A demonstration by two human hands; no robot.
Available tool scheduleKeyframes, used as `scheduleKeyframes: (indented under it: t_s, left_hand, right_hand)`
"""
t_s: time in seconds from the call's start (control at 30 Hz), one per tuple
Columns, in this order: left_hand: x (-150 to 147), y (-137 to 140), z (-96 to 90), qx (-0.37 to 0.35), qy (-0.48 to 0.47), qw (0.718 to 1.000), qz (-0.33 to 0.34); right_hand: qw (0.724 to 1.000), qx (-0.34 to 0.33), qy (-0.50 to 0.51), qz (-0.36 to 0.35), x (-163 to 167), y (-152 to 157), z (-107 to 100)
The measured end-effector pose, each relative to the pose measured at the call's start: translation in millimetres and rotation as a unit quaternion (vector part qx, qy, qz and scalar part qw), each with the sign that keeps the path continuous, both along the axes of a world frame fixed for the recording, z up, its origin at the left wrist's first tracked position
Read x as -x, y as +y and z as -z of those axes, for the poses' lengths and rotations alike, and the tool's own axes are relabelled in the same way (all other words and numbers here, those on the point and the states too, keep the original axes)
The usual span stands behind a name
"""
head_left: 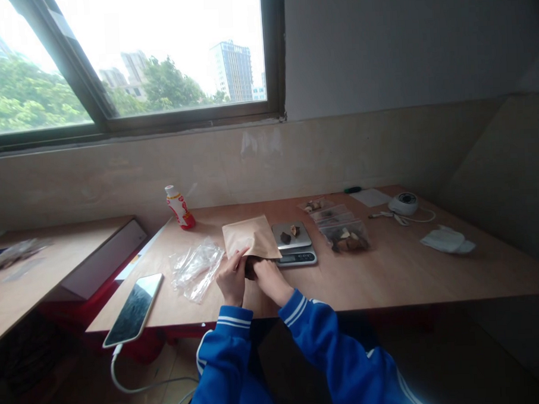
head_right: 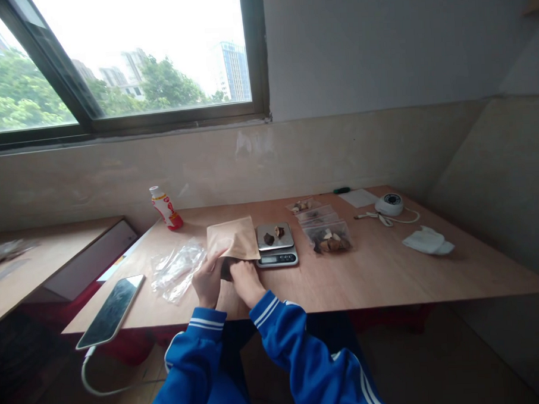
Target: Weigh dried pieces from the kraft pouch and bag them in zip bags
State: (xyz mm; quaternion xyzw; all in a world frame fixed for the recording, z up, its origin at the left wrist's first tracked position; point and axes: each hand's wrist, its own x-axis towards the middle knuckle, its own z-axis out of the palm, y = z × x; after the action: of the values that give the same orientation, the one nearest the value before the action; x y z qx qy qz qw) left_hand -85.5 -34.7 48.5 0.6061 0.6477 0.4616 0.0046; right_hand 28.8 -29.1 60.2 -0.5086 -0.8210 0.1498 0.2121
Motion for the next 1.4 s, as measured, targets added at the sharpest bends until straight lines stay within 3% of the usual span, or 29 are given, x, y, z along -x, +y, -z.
scheduleKeyframes:
  t_s: [0.13, 0.5, 0.73, 0.87, 0.97, 1.07, 1.23, 1.4]
  left_hand:
    - [1.0, 4.7, 2.0, -0.017, 0.000, 1.000, -0.002]
    - [2.3, 16.2, 8.0, -0.047, 0.046, 0.998, 0.006]
    - [7.5, 21.8, 11.0, -0.066, 0.033, 0.997, 0.011]
    - [13.4, 26.1, 28.0, -0.147, -0.015, 0.989, 0.000]
    - [16.6, 28.3, 42.2, -0.203, -0.053, 0.978, 0.014]
    - [18.4, 29.5, 48.4, -0.217, -0.044, 0.975, 0.017]
    - [19.2, 29.3, 44.5, -0.239, 0.027, 0.969, 0.057]
    - [18.0, 27.7, 41.0, -0.245, 0.056, 0.965, 0.073]
  right_hand:
    - [1.000, -0.018, -0.010, 0.023, -1.2, 0.5, 3.3]
    - [0.976, -0.211, 0.044, 0.018, -5.7, -1.1, 25.2]
    - [0.950, -0.218, 0.218, -0.040, -35.2, -23.5, 26.0]
    - [0.936, -0.199, 0.290, 0.000, -79.2, -31.1, 18.0]
    - [0.931, -0.194, 0.299, 0.086, -116.9, -10.8, 17.3]
    - [0.942, -0.179, 0.257, 0.121, -144.5, 25.3, 22.3]
    - [0.966, -0.155, 0.176, 0.104, -154.6, 70.8, 33.3]
    - [0.965, -0.162, 0.189, 0.081, -148.8, 75.3, 38.3]
